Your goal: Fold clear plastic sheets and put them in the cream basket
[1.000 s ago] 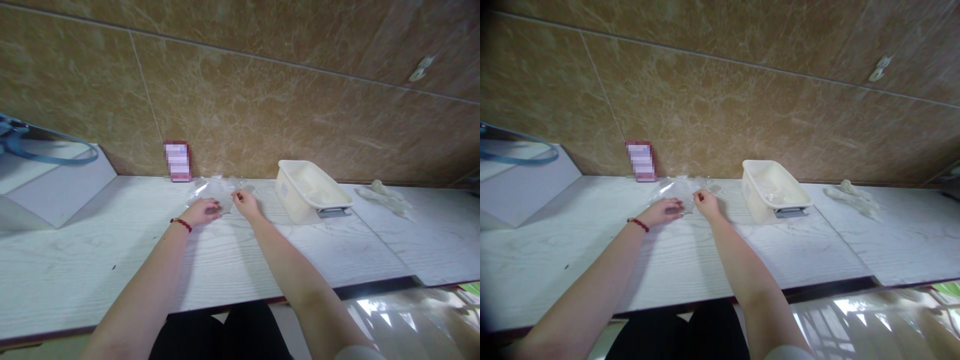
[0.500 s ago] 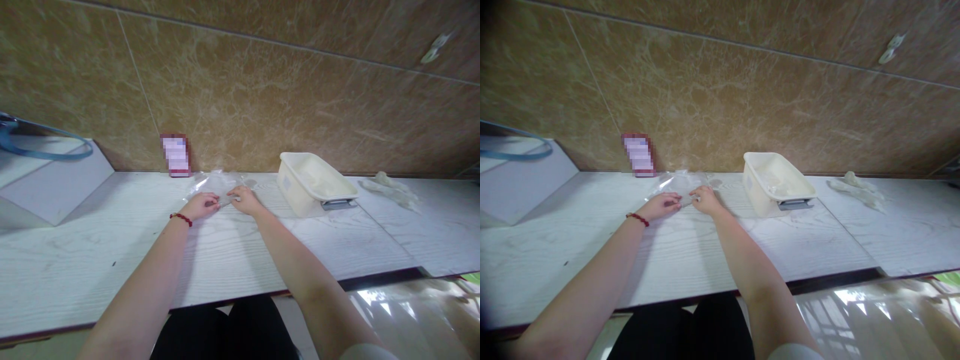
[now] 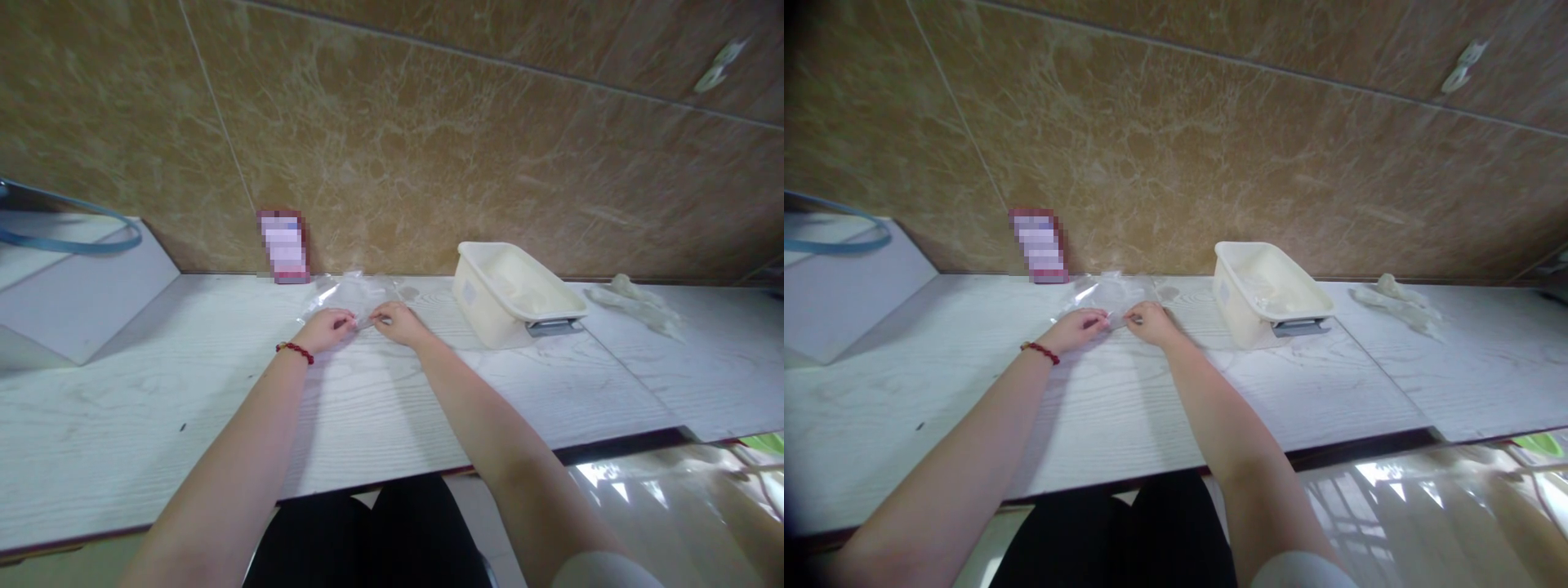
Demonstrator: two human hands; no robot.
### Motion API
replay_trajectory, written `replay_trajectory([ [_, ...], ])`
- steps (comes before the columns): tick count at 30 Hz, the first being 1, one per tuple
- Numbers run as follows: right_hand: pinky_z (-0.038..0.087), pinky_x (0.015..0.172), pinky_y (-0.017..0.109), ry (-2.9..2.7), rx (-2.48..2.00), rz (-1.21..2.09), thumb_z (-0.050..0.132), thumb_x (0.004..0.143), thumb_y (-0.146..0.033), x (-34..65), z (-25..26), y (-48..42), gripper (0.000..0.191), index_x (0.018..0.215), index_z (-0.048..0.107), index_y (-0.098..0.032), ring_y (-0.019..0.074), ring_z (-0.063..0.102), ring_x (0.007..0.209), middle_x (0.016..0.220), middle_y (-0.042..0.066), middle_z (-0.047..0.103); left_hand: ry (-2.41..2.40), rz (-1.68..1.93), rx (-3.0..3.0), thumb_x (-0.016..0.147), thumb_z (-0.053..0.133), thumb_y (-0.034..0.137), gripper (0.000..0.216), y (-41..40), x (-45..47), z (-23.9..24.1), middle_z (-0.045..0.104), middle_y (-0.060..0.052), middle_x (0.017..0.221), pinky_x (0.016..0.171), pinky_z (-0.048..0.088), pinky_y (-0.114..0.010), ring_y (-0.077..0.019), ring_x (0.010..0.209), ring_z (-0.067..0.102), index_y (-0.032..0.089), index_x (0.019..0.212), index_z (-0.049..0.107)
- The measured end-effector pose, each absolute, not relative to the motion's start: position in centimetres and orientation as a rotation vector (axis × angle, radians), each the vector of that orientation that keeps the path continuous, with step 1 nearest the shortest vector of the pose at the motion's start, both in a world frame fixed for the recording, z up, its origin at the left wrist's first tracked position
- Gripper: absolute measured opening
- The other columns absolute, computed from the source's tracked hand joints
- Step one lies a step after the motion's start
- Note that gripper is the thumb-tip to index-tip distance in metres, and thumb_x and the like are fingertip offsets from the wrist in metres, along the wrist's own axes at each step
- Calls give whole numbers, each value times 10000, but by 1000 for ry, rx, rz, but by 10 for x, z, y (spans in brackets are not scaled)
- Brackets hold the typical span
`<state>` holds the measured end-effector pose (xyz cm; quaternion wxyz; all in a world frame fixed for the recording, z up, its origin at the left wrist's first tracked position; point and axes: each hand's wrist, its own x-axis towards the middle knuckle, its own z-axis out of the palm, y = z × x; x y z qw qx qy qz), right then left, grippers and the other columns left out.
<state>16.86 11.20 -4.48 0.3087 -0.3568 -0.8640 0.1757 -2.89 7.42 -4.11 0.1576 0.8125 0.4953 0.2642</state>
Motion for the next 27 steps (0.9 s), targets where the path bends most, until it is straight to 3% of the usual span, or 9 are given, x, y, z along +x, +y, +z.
replay_trajectory([
  [8, 445, 700, 234, -2234, -963, 502, 534, 743, -170, 167, -44, 112, 133, 745, 667, -174, 124, 585, 728, 764, 27, 663, 1375, 787, 2302, 761, 438, 451, 338, 75, -29, -42, 663, -44, 905, 857, 408, -309, -191, 892, 568, 199, 716, 659],
  [27, 450, 694, 224, -2251, -929, 559, 545, 738, -193, 165, -42, 108, 123, 756, 666, -178, 116, 586, 739, 764, 21, 651, 1412, 827, 2231, 692, 536, 501, 317, 77, -30, -48, 654, -48, 958, 859, 411, -309, -198, 914, 576, 206, 695, 650],
])
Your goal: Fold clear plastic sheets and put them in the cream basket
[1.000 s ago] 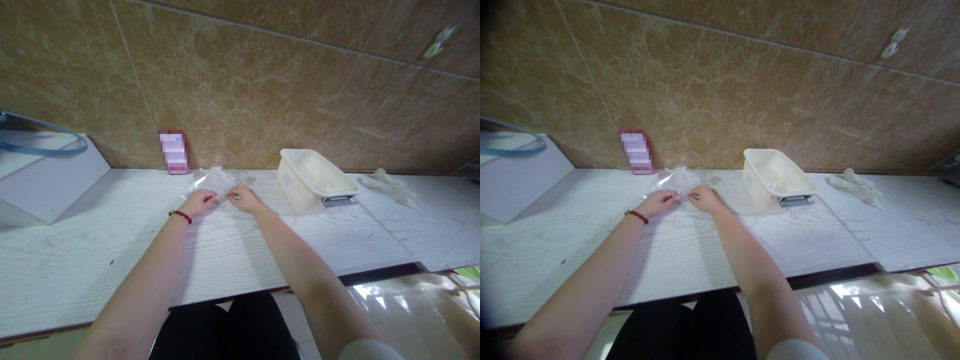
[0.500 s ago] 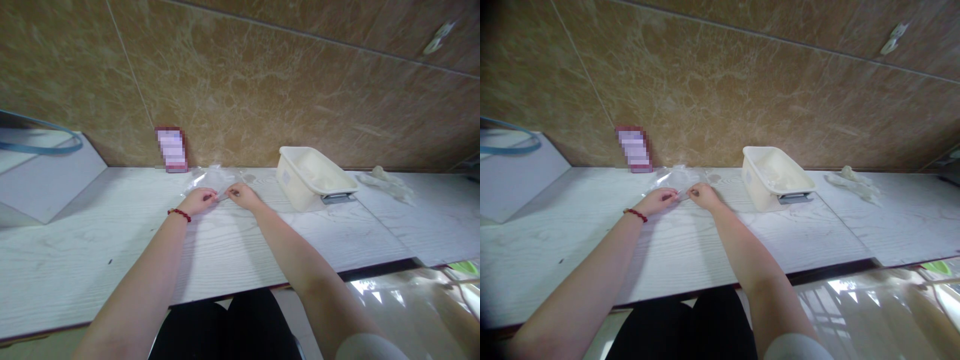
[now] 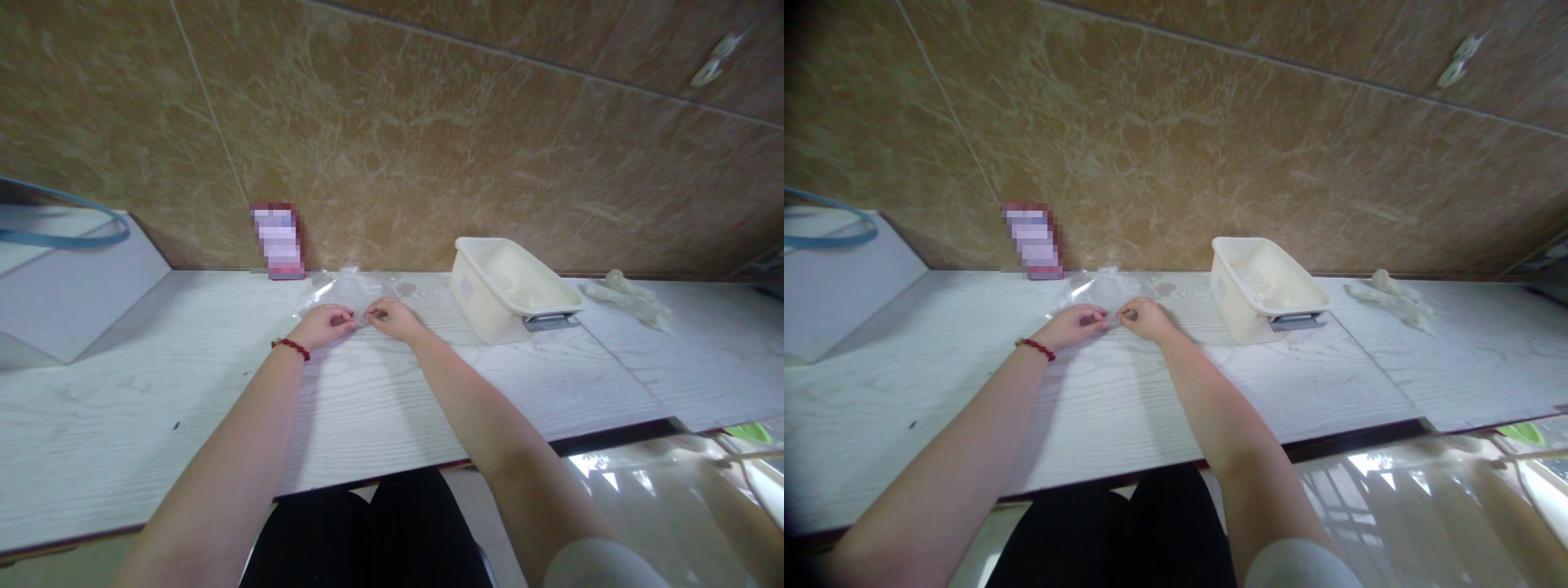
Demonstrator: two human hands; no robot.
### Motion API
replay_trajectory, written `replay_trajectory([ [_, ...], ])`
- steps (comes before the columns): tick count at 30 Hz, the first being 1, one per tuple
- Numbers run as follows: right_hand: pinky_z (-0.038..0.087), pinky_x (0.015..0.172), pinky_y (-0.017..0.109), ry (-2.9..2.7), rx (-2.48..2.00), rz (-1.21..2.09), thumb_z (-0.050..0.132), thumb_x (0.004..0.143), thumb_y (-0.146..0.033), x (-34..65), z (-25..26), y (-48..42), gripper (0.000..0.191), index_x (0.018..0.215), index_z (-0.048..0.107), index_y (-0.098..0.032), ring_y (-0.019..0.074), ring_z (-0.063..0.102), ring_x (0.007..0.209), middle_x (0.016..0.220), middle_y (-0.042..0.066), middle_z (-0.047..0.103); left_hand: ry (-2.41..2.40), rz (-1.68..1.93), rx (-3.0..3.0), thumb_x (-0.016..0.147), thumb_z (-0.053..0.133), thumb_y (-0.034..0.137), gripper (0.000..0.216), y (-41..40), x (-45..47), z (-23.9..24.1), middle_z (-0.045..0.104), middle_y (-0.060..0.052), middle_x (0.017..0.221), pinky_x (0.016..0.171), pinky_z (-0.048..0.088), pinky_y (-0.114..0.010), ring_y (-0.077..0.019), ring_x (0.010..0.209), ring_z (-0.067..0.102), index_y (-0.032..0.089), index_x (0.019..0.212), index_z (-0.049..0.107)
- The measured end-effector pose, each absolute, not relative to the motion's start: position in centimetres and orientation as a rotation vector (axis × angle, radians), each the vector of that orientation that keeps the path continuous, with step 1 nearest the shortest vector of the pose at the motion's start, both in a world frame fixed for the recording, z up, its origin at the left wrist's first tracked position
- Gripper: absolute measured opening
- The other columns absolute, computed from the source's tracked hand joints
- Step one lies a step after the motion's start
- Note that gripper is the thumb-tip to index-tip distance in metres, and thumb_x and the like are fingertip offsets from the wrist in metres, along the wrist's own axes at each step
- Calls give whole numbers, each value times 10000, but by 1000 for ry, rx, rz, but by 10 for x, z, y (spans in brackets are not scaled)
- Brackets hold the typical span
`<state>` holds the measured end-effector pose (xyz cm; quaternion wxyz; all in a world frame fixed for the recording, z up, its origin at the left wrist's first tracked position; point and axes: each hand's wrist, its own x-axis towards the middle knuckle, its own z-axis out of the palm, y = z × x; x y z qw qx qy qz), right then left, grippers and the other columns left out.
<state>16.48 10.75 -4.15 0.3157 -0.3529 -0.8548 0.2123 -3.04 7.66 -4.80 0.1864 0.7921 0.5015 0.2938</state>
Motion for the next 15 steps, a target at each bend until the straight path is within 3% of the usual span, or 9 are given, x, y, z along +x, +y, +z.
replay_trajectory([
  [15, 447, 689, 217, -2250, -953, 569, 589, 703, -188, 164, -42, 106, 93, 758, 660, -163, 106, 571, 711, 742, 20, 633, 1413, 784, 2229, 668, 575, 471, 281, 72, -29, -42, 647, -41, 943, 856, 415, -313, -187, 906, 576, 200, 704, 638],
])
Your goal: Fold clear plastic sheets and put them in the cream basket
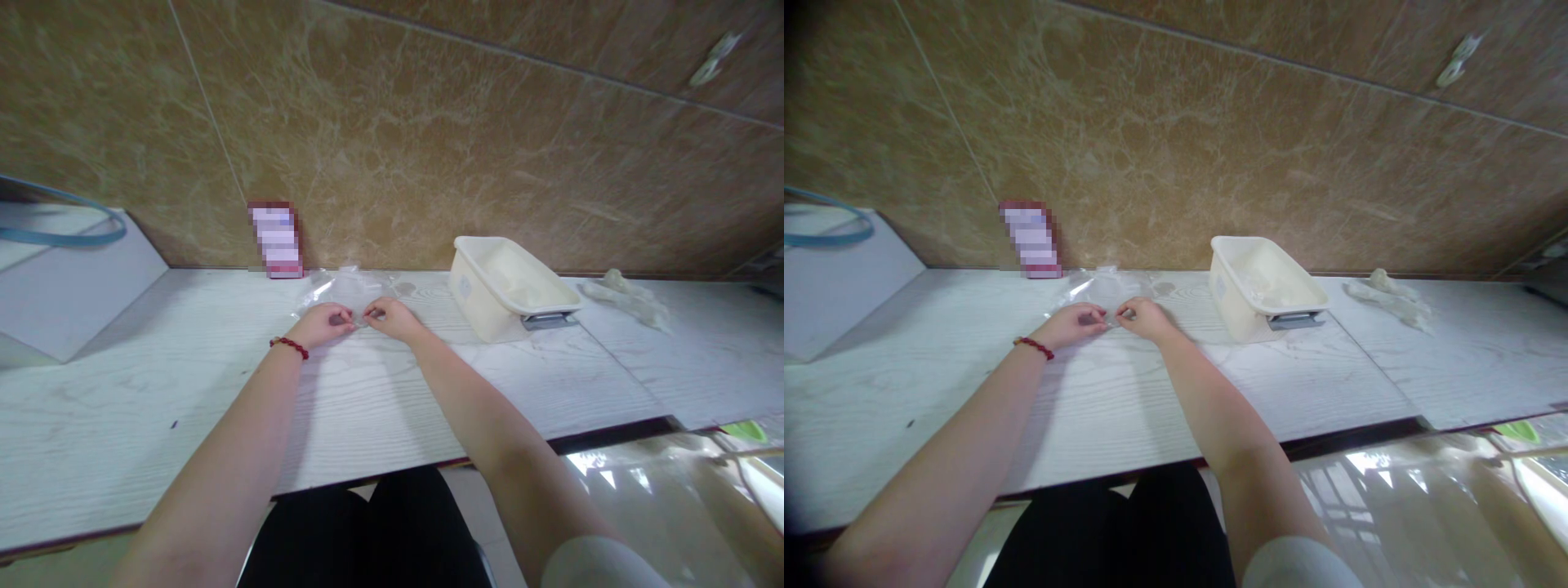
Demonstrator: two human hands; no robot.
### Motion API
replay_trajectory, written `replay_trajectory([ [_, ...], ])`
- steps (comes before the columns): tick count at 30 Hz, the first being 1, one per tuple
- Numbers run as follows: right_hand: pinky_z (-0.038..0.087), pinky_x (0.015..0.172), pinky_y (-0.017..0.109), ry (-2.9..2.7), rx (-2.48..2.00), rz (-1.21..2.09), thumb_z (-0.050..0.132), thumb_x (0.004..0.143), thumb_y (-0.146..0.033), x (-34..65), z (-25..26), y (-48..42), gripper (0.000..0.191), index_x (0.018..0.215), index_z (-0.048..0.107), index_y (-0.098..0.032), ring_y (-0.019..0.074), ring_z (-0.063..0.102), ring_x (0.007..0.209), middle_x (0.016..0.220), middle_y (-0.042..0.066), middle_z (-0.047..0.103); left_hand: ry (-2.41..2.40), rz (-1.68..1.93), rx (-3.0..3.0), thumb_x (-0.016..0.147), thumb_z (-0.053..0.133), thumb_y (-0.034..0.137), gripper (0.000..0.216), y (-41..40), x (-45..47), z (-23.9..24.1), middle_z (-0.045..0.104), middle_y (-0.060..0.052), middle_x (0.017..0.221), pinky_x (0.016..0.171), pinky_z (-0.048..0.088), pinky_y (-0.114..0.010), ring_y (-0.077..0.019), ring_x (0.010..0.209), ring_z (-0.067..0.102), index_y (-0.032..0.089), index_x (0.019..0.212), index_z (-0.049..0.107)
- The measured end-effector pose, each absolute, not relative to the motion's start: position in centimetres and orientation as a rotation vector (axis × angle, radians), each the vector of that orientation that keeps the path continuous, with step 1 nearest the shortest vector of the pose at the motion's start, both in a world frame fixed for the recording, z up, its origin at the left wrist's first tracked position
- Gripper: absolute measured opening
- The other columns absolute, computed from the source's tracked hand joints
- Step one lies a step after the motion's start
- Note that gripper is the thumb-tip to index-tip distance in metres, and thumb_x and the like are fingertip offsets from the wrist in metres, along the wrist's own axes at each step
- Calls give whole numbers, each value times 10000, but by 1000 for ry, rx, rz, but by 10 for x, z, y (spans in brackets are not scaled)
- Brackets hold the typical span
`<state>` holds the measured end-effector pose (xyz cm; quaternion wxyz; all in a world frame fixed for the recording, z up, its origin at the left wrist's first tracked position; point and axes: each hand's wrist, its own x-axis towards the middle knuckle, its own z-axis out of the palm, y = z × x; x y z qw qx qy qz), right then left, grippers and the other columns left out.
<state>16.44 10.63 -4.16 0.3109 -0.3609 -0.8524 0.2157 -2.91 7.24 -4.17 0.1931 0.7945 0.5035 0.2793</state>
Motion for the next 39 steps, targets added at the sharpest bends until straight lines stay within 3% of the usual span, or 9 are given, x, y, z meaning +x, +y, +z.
replay_trajectory([
  [12, 443, 689, 218, -2224, -970, 603, 610, 702, -217, 165, -39, 105, 78, 750, 644, -165, 102, 567, 701, 753, 14, 625, 1483, 793, 2151, 674, 512, 590, 431, 70, -26, -37, 653, -54, 915, 825, 430, -322, -195, 874, 581, 187, 759, 639],
  [31, 447, 705, 241, -2124, -1026, 612, 567, 741, -267, 165, -38, 106, 108, 781, 612, -178, 126, 584, 786, 814, 22, 639, 1586, 808, 2232, 755, 471, 412, 279, 71, -28, -37, 653, -36, 839, 765, 433, -296, -172, 800, 578, 188, 800, 631],
  [36, 421, 806, 265, -2159, -925, 517, 633, 686, -310, 162, -39, 101, 272, 925, 582, -191, 137, 572, 887, 924, 19, 635, 1607, 811, 2297, 764, 461, 390, 270, 70, -24, -34, 651, -35, 843, 774, 433, -296, -172, 809, 578, 189, 814, 633],
  [39, 401, 834, 286, -2241, -965, 444, 605, 721, -290, 159, -38, 97, 138, 831, 609, -206, 149, 566, 884, 870, 9, 643, 1589, 826, 2350, 750, 478, 354, 233, 71, -25, -34, 648, -30, 841, 787, 433, -295, -171, 818, 577, 192, 806, 635],
])
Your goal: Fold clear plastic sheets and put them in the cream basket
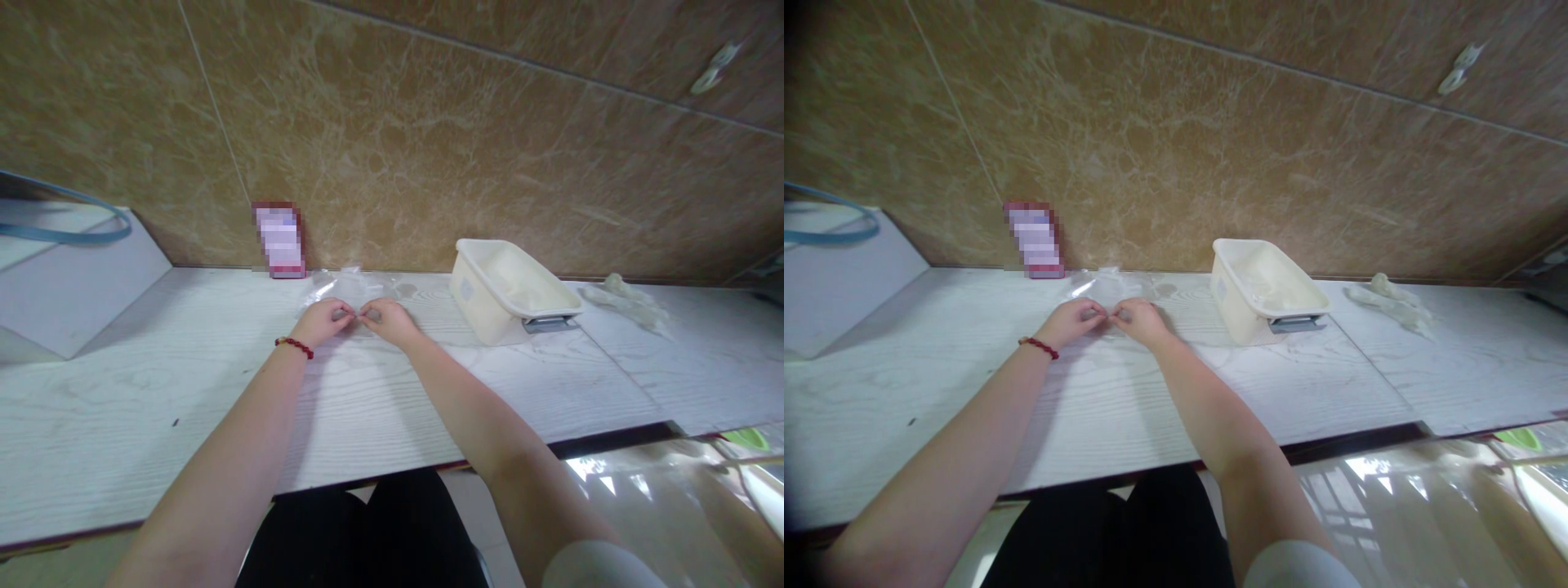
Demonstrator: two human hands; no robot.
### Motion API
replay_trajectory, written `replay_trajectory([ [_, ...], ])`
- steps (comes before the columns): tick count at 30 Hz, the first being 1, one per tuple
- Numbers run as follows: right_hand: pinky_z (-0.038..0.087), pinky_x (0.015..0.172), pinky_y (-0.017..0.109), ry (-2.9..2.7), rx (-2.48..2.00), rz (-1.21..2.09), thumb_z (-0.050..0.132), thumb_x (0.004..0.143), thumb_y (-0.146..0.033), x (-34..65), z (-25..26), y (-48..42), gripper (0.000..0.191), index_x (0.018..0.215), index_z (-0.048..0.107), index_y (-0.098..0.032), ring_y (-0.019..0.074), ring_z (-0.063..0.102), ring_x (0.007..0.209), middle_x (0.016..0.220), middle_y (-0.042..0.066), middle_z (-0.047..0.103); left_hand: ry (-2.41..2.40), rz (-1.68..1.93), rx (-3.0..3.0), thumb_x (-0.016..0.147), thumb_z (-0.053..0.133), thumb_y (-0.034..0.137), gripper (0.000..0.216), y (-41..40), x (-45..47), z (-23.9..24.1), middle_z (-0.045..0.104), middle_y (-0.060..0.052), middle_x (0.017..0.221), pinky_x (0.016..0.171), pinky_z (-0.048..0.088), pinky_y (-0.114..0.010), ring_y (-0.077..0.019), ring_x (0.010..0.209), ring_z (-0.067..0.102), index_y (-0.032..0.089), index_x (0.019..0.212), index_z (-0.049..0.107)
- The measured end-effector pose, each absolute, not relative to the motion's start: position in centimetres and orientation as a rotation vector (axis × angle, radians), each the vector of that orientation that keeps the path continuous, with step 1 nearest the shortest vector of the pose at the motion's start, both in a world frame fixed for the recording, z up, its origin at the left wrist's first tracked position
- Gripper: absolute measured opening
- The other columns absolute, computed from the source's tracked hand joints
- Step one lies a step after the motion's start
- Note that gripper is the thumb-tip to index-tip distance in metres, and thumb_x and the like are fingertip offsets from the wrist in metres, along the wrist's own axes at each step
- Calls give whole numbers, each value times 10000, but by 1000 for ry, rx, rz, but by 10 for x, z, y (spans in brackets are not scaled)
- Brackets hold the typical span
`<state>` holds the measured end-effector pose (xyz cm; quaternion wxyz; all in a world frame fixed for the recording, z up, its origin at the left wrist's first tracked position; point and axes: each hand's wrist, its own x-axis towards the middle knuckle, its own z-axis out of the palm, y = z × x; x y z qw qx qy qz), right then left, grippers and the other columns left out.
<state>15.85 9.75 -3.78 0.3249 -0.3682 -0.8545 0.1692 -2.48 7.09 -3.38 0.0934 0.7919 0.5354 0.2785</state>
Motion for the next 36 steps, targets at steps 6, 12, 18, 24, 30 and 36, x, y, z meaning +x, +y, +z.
replay_trajectory([
  [6, 419, 769, 250, -2070, -1057, 516, 536, 758, -254, 161, -34, 99, 88, 798, 591, -198, 131, 577, 815, 829, 6, 642, 1761, 1012, 2347, 716, 514, 317, 176, 74, -35, -38, 647, -38, 847, 837, 425, -304, -181, 849, 571, 195, 753, 635],
  [12, 426, 753, 270, -1913, -1186, 431, 466, 782, -280, 164, -35, 104, 141, 872, 545, -205, 149, 567, 836, 890, 29, 620, 1959, 1174, 2199, 734, 508, 358, 196, 74, -39, -36, 644, -35, 865, 855, 425, -312, -189, 880, 565, 212, 760, 635],
  [18, 293, 914, 422, -2014, -1240, 42, 599, 684, -283, 164, -17, 82, 395, 1058, 508, -196, 253, 447, 1060, 1075, 94, 565, 1743, 1188, 2312, 730, 505, 326, 191, 69, -30, -28, 642, -44, 853, 841, 430, -302, -180, 855, 572, 188, 766, 634],
  [24, 140, 990, 493, -2221, -1107, 32, 558, 755, -271, 156, -14, 71, 123, 871, 587, -244, 221, 473, 1051, 999, 26, 613, 1573, 1171, 2427, 731, 492, 312, 191, 68, -23, -26, 647, -37, 839, 841, 424, -294, -176, 851, 571, 185, 770, 628],
  [30, 415, 762, 305, -2066, -1259, 312, 484, 785, -218, 159, -22, 88, 119, 878, 557, -221, 178, 588, 845, 884, 35, 644, 1716, 1310, 2384, 752, 469, 353, 193, 52, -12, -8, 598, -44, 752, 757, 435, -304, -174, 771, 546, 184, 732, 559],
  [36, 442, 697, 285, -1930, -1287, 340, 472, 783, -224, 162, -21, 90, 119, 888, 528, -230, 181, 604, 806, 839, 23, 634, 1390, 769, 2575, 794, 394, 345, 276, 45, 9, -4, 604, -49, 701, 695, 433, -293, -162, 694, 547, 181, 684, 587],
])
